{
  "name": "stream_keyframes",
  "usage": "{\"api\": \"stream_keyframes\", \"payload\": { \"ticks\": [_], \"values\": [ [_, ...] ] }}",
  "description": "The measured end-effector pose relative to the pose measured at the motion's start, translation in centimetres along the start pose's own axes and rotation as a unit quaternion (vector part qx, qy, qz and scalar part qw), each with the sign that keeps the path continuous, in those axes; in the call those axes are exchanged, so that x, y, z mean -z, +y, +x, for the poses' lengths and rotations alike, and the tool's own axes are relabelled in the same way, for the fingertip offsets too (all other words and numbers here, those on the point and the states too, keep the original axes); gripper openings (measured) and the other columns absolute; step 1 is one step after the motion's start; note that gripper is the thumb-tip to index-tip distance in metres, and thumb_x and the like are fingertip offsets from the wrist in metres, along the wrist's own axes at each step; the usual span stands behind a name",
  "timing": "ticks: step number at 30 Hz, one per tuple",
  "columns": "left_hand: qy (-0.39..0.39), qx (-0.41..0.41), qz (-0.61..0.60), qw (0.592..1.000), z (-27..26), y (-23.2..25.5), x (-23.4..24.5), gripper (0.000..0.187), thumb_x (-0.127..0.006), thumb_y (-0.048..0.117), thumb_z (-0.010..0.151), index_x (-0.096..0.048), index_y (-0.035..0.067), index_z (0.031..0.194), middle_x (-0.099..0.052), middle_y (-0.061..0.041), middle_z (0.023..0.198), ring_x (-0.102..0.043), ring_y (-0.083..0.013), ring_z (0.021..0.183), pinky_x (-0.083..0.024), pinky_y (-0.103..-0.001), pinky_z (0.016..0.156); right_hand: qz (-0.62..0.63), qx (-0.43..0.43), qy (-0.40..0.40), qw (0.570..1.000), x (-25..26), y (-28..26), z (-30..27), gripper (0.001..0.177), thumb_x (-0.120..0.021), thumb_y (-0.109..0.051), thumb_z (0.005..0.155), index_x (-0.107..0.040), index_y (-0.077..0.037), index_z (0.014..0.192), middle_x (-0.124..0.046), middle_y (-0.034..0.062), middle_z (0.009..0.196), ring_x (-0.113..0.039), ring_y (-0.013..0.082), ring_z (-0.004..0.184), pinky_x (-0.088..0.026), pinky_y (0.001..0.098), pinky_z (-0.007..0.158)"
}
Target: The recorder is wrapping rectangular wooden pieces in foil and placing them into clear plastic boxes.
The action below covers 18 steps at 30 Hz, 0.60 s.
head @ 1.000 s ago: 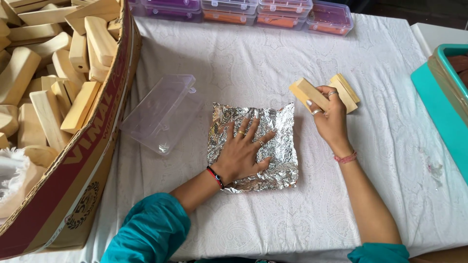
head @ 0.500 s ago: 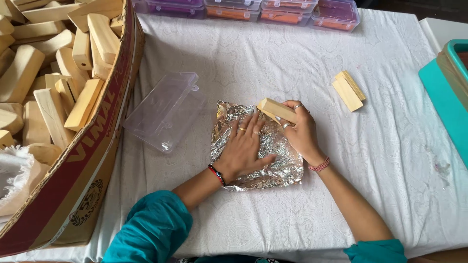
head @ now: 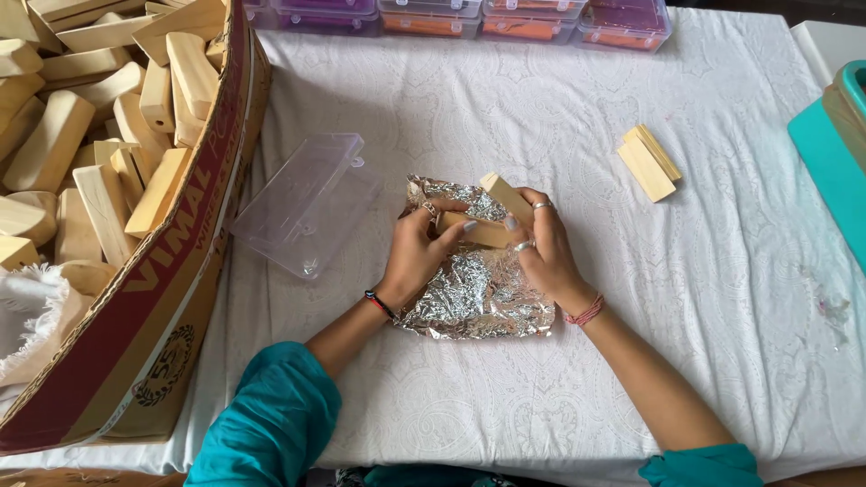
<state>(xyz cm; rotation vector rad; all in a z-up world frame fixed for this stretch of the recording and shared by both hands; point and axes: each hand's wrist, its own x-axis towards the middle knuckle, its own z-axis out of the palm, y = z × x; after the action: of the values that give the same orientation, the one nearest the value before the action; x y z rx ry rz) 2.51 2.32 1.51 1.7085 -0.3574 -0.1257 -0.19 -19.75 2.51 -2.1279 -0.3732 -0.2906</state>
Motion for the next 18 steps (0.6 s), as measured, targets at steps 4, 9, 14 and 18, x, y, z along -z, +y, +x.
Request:
{"api": "stream_keyframes", "payload": {
  "ticks": [4,9,14,18],
  "values": [
    [-0.023,0.054,-0.206,0.977,1.6,-2.8,1.0,0.038,-0.053,0.014,0.102,-0.055,-0.002,0.137,-0.071,-0.017,0.113,-0.076,-0.0185,0.091,-0.067,-0.029,0.08,-0.264,0.127,-0.014,0.956,-1.5,0.1,-0.6,0.049,-0.061,-0.008,0.095,-0.052,0.0,0.142,-0.053,0.0212,0.125,-0.052,0.0317,0.118,-0.042,0.0465,0.109],
    [-0.066,0.122,-0.26,0.956,1.4,-1.9,1.6,0.043,-0.047,0.023,0.106,-0.054,-0.005,0.138,-0.069,-0.017,0.115,-0.074,-0.0195,0.096,-0.065,-0.029,0.084,-0.248,0.173,0.003,0.953,-1.0,-1.0,-0.3,0.052,-0.069,-0.009,0.093,-0.056,-0.006,0.143,-0.059,0.0107,0.13,-0.055,0.028,0.121,-0.04,0.0482,0.118],
    [-0.099,0.041,-0.12,0.987,0.5,-1.0,1.3,0.047,-0.065,0.007,0.096,-0.052,-0.003,0.139,-0.068,-0.019,0.121,-0.07,-0.0201,0.101,-0.063,-0.032,0.081,-0.24,0.173,0.005,0.955,-0.6,-1.8,-0.1,0.053,-0.077,-0.011,0.087,-0.064,-0.013,0.138,-0.062,0.0072,0.129,-0.056,0.0274,0.122,-0.04,0.0469,0.119],
    [-0.103,-0.024,-0.077,0.991,0.4,-0.5,1.9,0.051,-0.068,0.002,0.092,-0.054,0.001,0.141,-0.065,-0.015,0.134,-0.07,-0.0193,0.112,-0.061,-0.03,0.095,-0.194,0.156,-0.002,0.969,-0.3,-2.2,0.0,0.054,-0.078,-0.01,0.084,-0.064,-0.012,0.136,-0.06,0.0103,0.134,-0.053,0.0324,0.126,-0.041,0.0442,0.114]
  ]
}}
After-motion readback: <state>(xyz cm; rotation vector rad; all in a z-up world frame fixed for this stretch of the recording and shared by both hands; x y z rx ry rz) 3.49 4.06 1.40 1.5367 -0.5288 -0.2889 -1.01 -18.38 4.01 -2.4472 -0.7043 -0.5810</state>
